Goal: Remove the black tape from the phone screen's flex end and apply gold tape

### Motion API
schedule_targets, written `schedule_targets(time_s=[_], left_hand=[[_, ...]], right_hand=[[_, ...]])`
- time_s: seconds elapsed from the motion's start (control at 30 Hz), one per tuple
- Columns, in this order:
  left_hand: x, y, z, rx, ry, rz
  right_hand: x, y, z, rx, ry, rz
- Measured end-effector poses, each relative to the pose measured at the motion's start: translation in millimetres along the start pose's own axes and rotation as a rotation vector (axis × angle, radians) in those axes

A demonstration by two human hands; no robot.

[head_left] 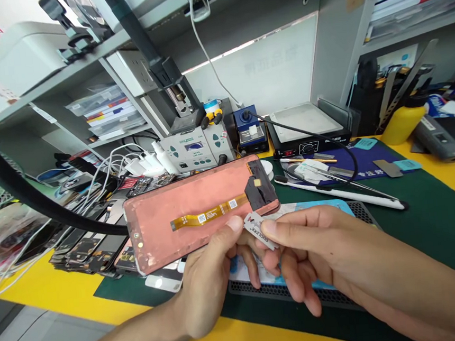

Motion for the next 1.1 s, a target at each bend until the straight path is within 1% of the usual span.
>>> schedule_targets(time_s=[0.1,0.23,0.43,0.67,1.0,1.1], left_hand=[[-5,-5.7,-2,0.029,-0.035,0.028],[-6,-9.3,-4,0.04,-0.012,0.097],[-2,-4.6,-1,0.039,0.009,0.029],[-1,-3.0,1,0.032,0.004,0.058],[4,-0.1,1,0.031,0.085,0.096],[4,0.4,2,0.038,0.086,0.095]], right_hand=[[2,0,-1,-0.001,-0.003,0.021],[3,1,-1,-0.016,-0.018,0.034],[3,-5,3,0.024,-0.069,-0.02],[5,-8,7,0.041,-0.11,-0.098],[3,-6,5,0.036,-0.078,-0.084],[3,-5,5,0.034,-0.085,-0.077]])
Point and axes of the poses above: each hand's wrist, its own z-axis towards the middle knuckle, its own y-axis out of the palm, x = y × z, the point moved 8 cm from there along z, towards the middle knuckle, and after that the axes turned 11 degrees about -z, right-handed, at the moved point
